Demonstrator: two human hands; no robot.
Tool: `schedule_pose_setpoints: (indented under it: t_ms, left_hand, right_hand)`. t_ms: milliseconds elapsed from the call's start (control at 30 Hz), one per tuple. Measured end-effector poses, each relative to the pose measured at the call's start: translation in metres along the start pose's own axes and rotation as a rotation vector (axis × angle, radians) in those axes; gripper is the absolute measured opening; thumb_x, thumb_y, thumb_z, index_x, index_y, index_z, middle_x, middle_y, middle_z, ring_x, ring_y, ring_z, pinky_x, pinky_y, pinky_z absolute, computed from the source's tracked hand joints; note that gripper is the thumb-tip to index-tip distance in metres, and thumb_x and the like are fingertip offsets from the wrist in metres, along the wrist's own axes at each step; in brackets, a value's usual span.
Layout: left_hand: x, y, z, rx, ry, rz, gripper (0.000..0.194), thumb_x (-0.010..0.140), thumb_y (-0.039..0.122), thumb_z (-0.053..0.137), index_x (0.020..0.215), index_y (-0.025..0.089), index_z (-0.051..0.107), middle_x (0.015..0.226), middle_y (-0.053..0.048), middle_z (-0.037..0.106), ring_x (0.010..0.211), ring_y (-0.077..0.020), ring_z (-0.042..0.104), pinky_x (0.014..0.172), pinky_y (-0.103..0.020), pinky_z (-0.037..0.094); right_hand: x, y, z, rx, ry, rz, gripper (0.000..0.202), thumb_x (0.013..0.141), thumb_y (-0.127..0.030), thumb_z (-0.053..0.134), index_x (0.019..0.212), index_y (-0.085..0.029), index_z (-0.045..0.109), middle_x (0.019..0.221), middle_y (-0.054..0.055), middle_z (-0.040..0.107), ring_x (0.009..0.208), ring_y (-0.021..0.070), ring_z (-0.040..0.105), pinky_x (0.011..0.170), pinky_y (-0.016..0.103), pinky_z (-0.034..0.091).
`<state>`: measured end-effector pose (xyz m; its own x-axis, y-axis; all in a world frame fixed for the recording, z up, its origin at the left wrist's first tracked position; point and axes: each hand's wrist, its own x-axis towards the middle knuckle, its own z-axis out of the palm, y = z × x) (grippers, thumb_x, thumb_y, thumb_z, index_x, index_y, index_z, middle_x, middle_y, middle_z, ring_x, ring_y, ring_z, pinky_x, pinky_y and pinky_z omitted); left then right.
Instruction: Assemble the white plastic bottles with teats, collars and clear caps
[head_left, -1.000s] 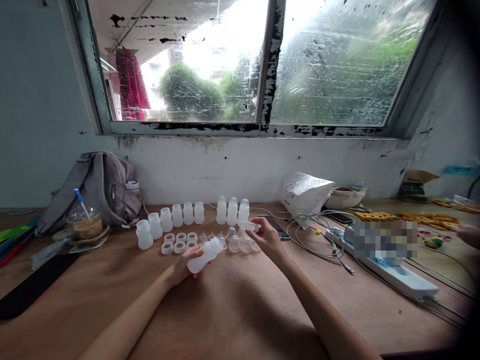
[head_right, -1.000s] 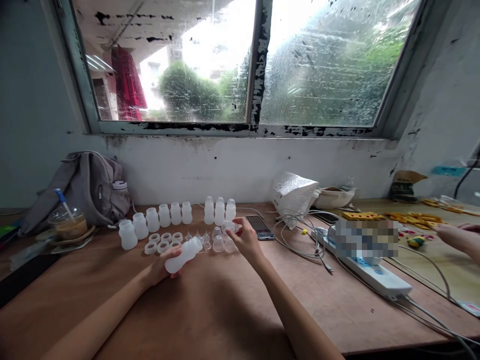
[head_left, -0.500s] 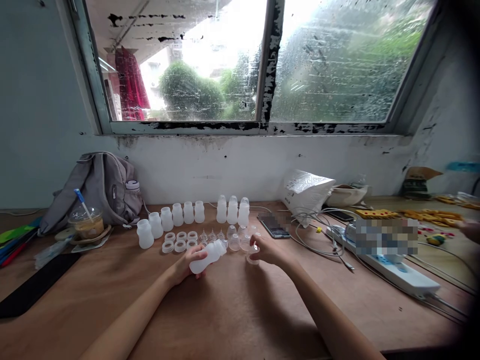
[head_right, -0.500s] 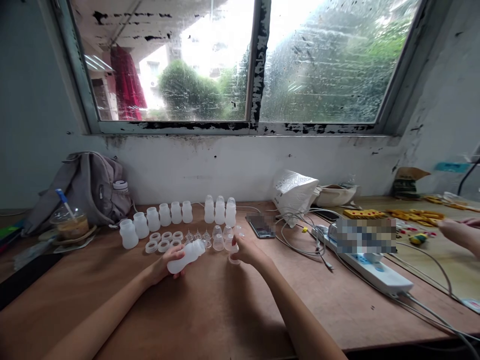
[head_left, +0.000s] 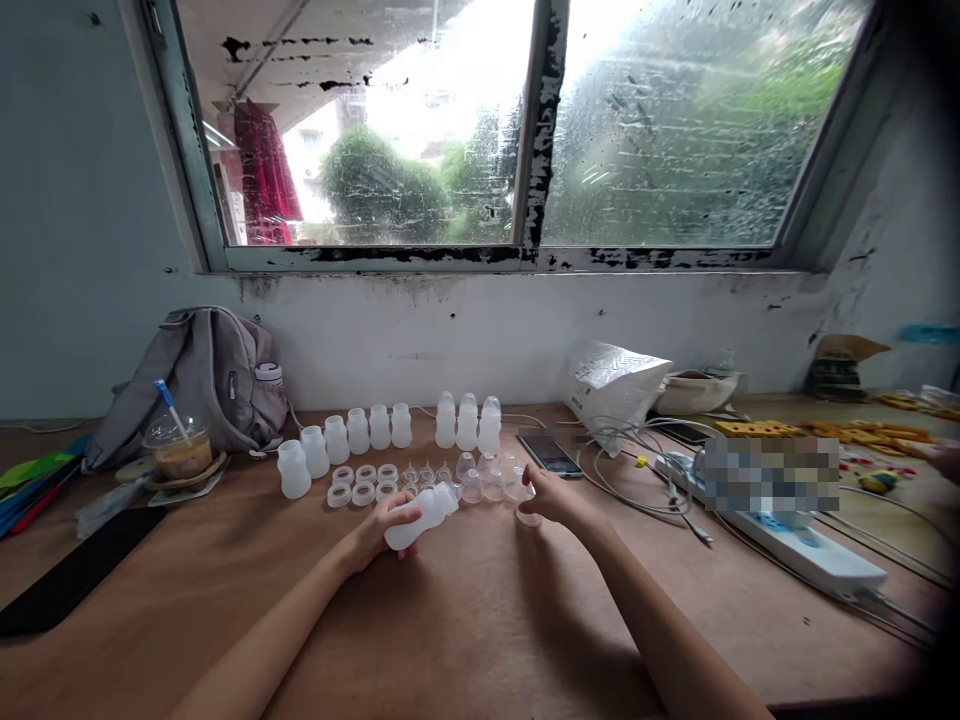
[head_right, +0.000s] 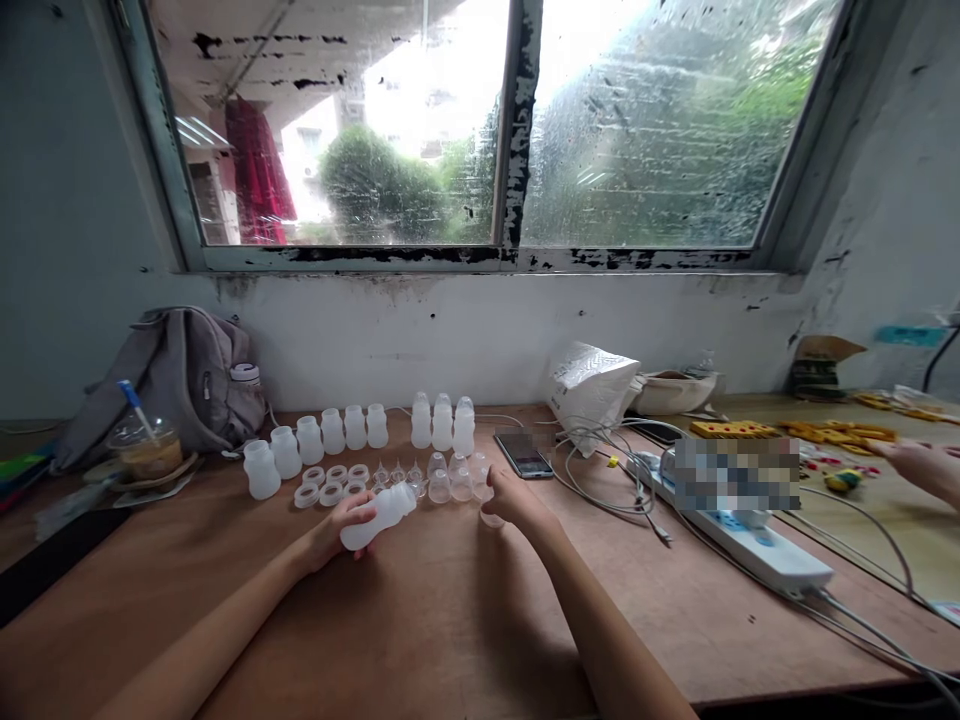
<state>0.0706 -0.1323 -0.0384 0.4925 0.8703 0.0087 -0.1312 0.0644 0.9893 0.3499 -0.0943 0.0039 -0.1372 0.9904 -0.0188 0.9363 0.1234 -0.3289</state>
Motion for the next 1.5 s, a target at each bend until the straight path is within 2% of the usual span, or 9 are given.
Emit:
schedule_pose_setpoints:
  t_ms: [233, 400, 467, 567, 700, 867, 1000, 1367, 1500]
  left_hand:
    - [-0.001, 0.000, 0.001, 0.026, 0.015, -0.004, 0.026, 0.070, 0.037, 0.057, 0.079, 0.015, 0.046, 0.065, 0.000, 0.054, 0.046, -0.0105, 0.055, 0.033, -0.016, 0.035]
    - [-0.001, -0.002, 0.002, 0.013, 0.057, 0.008, 0.031, 0.068, 0.039, 0.059, 0.086, 0.015, 0.048, 0.065, 0.000, 0.054, 0.044, -0.0093, 0.053, 0.033, -0.016, 0.036]
    - [0.000, -0.002, 0.004, 0.009, 0.091, 0.025, 0.035, 0.068, 0.040, 0.059, 0.089, 0.013, 0.050, 0.065, -0.001, 0.055, 0.045, -0.0094, 0.053, 0.034, -0.017, 0.035]
    - [0.000, 0.000, 0.008, 0.065, 0.144, 0.055, 0.036, 0.068, 0.041, 0.059, 0.088, 0.011, 0.054, 0.062, -0.001, 0.054, 0.044, -0.0091, 0.051, 0.034, -0.017, 0.034]
    - [-0.002, 0.002, 0.011, 0.317, 0.189, 0.089, 0.038, 0.070, 0.043, 0.057, 0.091, 0.012, 0.055, 0.059, 0.000, 0.054, 0.044, -0.0102, 0.050, 0.036, -0.019, 0.035]
    - [-0.004, -0.004, 0.012, 0.943, 0.319, 0.444, 0.043, 0.065, 0.042, 0.061, 0.101, 0.020, 0.053, 0.095, -0.006, 0.059, 0.084, -0.0207, 0.057, 0.073, -0.031, 0.047]
    - [-0.004, -0.009, 0.017, 1.230, 0.344, 0.582, 0.046, 0.072, 0.042, 0.055, 0.112, 0.019, 0.047, 0.100, -0.010, 0.059, 0.090, -0.0230, 0.056, 0.078, -0.035, 0.045]
    - [-0.006, 0.002, 0.027, 1.019, 0.378, 0.343, 0.041, 0.061, 0.043, 0.065, 0.096, 0.022, 0.056, 0.085, -0.002, 0.064, 0.072, -0.0188, 0.060, 0.064, -0.027, 0.046]
    - [-0.002, -0.003, 0.025, 0.784, 0.373, 0.306, 0.038, 0.059, 0.044, 0.066, 0.085, 0.019, 0.058, 0.074, -0.002, 0.062, 0.063, -0.0169, 0.057, 0.057, -0.026, 0.045]
  right_hand:
    - [0.004, 0.005, 0.005, 0.014, 0.066, 0.019, 0.029, 0.057, -0.019, 0.063, 0.079, -0.018, 0.044, 0.082, 0.005, 0.053, 0.076, 0.0190, 0.053, 0.058, 0.023, 0.036]
    - [0.004, 0.001, 0.004, 0.185, 0.306, -0.060, 0.030, 0.062, -0.034, 0.062, 0.082, -0.018, 0.047, 0.080, 0.003, 0.051, 0.071, 0.0173, 0.052, 0.061, 0.026, 0.038]
    - [0.001, -0.010, 0.007, 0.390, 0.251, -0.182, 0.030, 0.066, -0.041, 0.059, 0.083, -0.018, 0.049, 0.074, 0.002, 0.051, 0.065, 0.0147, 0.051, 0.057, 0.024, 0.038]
    - [-0.008, -0.036, 0.021, 0.735, -0.061, -0.287, 0.039, 0.070, -0.051, 0.052, 0.092, -0.019, 0.049, 0.067, -0.001, 0.050, 0.050, 0.0092, 0.046, 0.041, 0.020, 0.033]
    - [-0.020, -0.066, 0.048, 0.990, -0.237, -0.260, 0.038, 0.072, -0.056, 0.048, 0.082, -0.019, 0.045, 0.066, -0.004, 0.047, 0.037, 0.0041, 0.039, 0.031, 0.017, 0.024]
    - [-0.023, -0.076, 0.070, 1.186, -0.160, -0.141, 0.041, 0.071, -0.058, 0.047, 0.070, -0.018, 0.041, 0.051, -0.008, 0.036, 0.032, 0.0013, 0.025, 0.028, 0.015, 0.016]
    - [-0.025, -0.078, 0.072, 1.306, -0.116, -0.043, 0.041, 0.069, -0.058, 0.050, 0.067, -0.020, 0.036, 0.045, -0.010, 0.032, 0.032, 0.0016, 0.020, 0.030, 0.014, 0.014]
    - [-0.028, -0.081, 0.080, 1.446, -0.121, 0.019, 0.036, 0.067, -0.050, 0.055, 0.075, -0.023, 0.034, 0.039, -0.013, 0.022, 0.032, 0.0038, 0.016, 0.032, 0.015, 0.010]
    - [-0.030, -0.080, 0.073, 1.392, -0.097, -0.088, 0.032, 0.070, -0.050, 0.053, 0.075, -0.022, 0.037, 0.042, -0.011, 0.024, 0.035, 0.0042, 0.017, 0.034, 0.017, 0.012]
